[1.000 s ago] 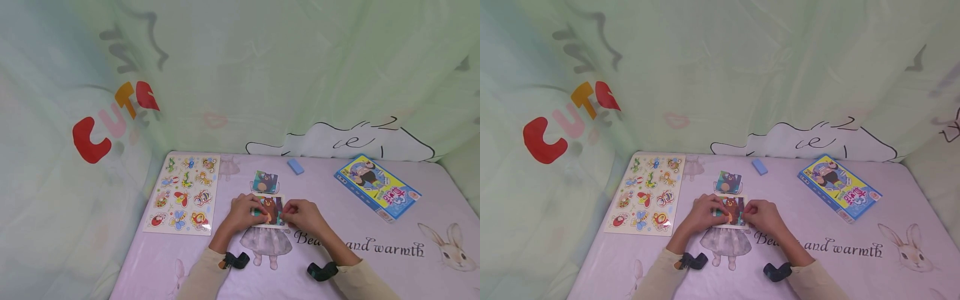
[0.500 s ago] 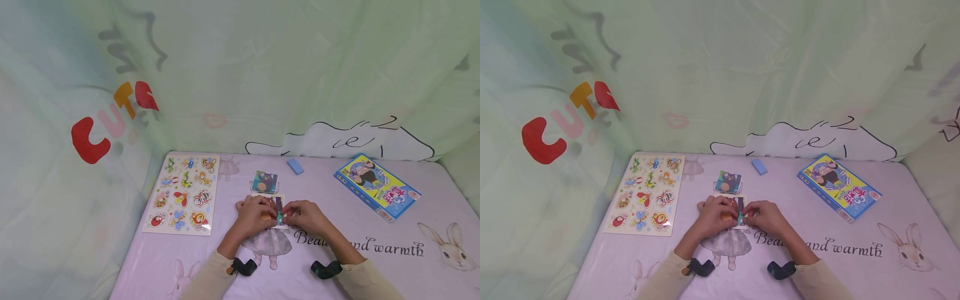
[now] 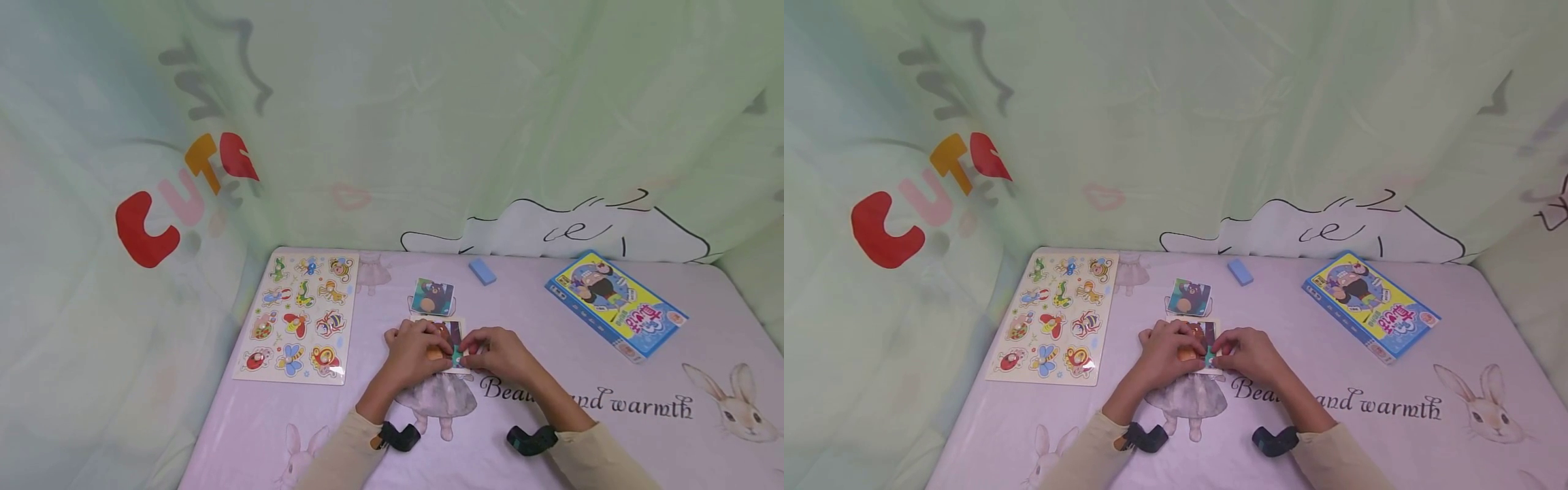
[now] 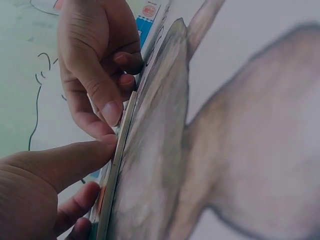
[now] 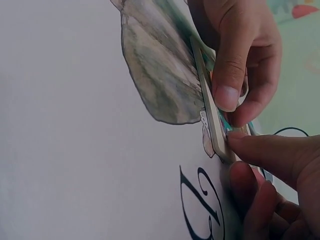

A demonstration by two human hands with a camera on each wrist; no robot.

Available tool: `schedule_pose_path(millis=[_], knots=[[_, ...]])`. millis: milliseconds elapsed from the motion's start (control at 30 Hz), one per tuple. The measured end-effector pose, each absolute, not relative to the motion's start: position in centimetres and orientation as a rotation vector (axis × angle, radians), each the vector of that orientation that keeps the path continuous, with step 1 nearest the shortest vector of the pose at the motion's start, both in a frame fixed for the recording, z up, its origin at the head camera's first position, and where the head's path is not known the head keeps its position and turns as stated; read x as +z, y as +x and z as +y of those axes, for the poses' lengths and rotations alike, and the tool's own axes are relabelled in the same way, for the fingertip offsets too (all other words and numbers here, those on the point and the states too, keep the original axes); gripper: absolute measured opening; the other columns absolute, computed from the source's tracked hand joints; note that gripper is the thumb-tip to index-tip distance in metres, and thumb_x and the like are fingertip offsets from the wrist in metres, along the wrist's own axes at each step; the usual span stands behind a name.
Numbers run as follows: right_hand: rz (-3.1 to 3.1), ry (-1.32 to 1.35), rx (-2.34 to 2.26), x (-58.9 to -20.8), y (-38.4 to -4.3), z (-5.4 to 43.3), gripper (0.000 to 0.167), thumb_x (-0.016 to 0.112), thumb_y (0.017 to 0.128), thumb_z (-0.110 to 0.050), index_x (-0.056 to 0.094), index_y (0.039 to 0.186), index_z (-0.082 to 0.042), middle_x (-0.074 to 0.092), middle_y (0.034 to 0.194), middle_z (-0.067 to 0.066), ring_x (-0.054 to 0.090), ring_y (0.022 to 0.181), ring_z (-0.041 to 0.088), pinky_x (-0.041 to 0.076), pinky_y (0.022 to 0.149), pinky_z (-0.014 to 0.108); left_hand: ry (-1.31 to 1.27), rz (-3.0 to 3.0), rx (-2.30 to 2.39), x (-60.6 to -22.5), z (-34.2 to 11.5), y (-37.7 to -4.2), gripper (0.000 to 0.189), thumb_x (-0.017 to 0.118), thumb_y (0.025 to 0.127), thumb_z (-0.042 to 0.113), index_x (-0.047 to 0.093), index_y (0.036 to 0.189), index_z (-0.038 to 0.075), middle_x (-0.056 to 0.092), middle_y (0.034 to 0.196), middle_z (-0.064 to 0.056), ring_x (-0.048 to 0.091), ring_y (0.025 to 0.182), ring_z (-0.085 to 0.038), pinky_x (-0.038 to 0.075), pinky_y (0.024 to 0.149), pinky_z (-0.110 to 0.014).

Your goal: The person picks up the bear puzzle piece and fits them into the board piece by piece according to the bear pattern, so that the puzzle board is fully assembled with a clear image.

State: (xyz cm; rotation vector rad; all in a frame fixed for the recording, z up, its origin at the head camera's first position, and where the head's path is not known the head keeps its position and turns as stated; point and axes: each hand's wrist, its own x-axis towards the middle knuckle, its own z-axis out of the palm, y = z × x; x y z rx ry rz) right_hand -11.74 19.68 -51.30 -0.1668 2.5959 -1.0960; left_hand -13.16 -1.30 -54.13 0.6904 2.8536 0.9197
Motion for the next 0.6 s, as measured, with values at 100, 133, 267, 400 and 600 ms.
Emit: schedule_pose_path(millis=[100, 133, 267, 400, 600], knots=[[2.600, -0.161, -1.085, -51.36, -11.80, 19.63, 0.013, 0.082, 0.085, -0.019, 0.076, 0.097, -0.017, 0.061, 0.080, -0.001, 0.053, 0.071, 0.016, 0.043, 0.057, 0.025, 0.687, 2.854, 0.914, -54.11, -1.28, -13.19, 0.010, 0.083, 0.082, 0.043, 0.080, 0.089, 0.037, 0.061, 0.109, 0.013, 0.045, 0.102, -0.014, 0.026, 0.089, -0.050], [2.601, -0.165, -1.082, -51.39, -11.81, 19.60, 0.013, 0.082, 0.085, -0.019, 0.076, 0.096, -0.017, 0.061, 0.080, -0.001, 0.053, 0.071, 0.016, 0.042, 0.057, 0.025, 0.686, 2.855, 0.917, -54.12, -1.29, -13.19, 0.010, 0.084, 0.082, 0.043, 0.080, 0.089, 0.037, 0.061, 0.109, 0.013, 0.045, 0.102, -0.014, 0.026, 0.088, -0.050], [2.609, -0.183, -1.078, -51.46, -11.87, 19.61, 0.014, 0.083, 0.085, -0.021, 0.076, 0.097, -0.017, 0.060, 0.080, -0.001, 0.052, 0.070, 0.015, 0.042, 0.057, 0.025, 0.680, 2.854, 0.918, -54.16, -1.31, -13.21, 0.009, 0.084, 0.082, 0.043, 0.080, 0.089, 0.038, 0.061, 0.109, 0.014, 0.045, 0.101, -0.013, 0.025, 0.088, -0.048], [2.604, -0.192, -1.092, -51.34, -11.86, 19.59, 0.016, 0.082, 0.085, -0.020, 0.076, 0.099, -0.016, 0.060, 0.080, 0.000, 0.053, 0.069, 0.015, 0.043, 0.056, 0.025, 0.673, 2.843, 0.935, -54.12, -1.33, -13.23, 0.008, 0.084, 0.082, 0.042, 0.080, 0.088, 0.038, 0.060, 0.107, 0.014, 0.044, 0.100, -0.012, 0.025, 0.088, -0.048], [2.610, -0.175, -1.092, -51.04, -11.79, 19.34, 0.016, 0.082, 0.086, -0.017, 0.075, 0.100, -0.015, 0.059, 0.079, 0.000, 0.054, 0.066, 0.015, 0.043, 0.056, 0.025, 0.652, 2.802, 0.964, -54.06, -1.43, -13.31, 0.008, 0.083, 0.083, 0.040, 0.080, 0.089, 0.037, 0.060, 0.107, 0.014, 0.044, 0.101, -0.011, 0.024, 0.089, -0.048]])
